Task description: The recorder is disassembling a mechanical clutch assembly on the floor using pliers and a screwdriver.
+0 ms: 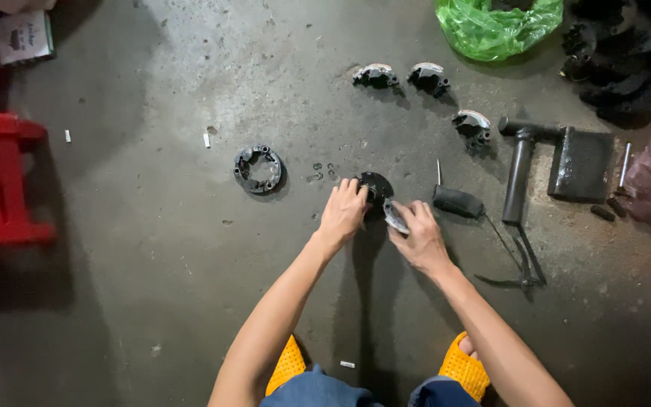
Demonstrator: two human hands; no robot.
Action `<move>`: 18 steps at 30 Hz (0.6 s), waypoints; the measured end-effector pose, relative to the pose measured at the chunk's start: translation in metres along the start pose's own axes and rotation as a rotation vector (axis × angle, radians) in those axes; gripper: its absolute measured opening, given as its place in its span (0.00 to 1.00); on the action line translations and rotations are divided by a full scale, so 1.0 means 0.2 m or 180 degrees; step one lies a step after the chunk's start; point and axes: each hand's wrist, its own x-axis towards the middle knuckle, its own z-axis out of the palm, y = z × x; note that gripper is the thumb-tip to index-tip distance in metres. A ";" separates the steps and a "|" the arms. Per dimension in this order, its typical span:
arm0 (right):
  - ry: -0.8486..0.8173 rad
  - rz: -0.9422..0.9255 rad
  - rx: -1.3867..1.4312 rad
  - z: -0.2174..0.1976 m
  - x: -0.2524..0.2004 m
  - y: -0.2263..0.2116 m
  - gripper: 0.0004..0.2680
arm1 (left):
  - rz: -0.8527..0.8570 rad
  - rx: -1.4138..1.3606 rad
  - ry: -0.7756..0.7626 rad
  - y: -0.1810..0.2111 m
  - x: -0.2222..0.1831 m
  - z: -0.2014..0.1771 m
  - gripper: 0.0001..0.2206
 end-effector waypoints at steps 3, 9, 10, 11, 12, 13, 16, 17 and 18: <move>-0.0315 0.0198 -0.0181 0.02 -0.01 -0.01 0.20 | 0.0049 0.0096 -0.0013 0.00 -0.02 0.00 0.12; -0.0289 0.0311 -0.0196 0.08 -0.02 0.02 0.21 | 0.0317 -0.0018 0.0325 0.03 0.01 -0.04 0.17; -0.0296 0.0321 -0.0198 0.09 -0.02 0.02 0.21 | 0.0316 -0.0028 0.0316 0.04 0.02 -0.02 0.17; -0.0319 0.0349 -0.0250 0.10 -0.02 0.02 0.22 | 0.0255 -0.0055 0.0304 0.05 0.02 -0.01 0.15; -0.0343 0.0376 -0.0302 0.11 -0.01 0.02 0.23 | 0.0194 -0.0082 0.0292 0.05 0.02 0.00 0.13; -0.0354 0.0369 -0.0302 0.09 0.01 0.02 0.23 | 0.0183 -0.0084 0.0295 0.05 0.02 0.00 0.13; -0.0634 0.0470 -0.0648 0.03 0.14 0.08 0.25 | 0.0068 -0.0069 0.0261 0.05 0.05 0.00 0.11; -0.0395 0.0402 -0.0539 0.00 0.21 0.14 0.23 | 0.0066 -0.0017 0.0229 0.05 0.04 0.01 0.10; -0.0156 0.0335 -0.0429 -0.02 0.28 0.20 0.21 | 0.0063 0.0035 0.0196 0.06 0.04 0.03 0.10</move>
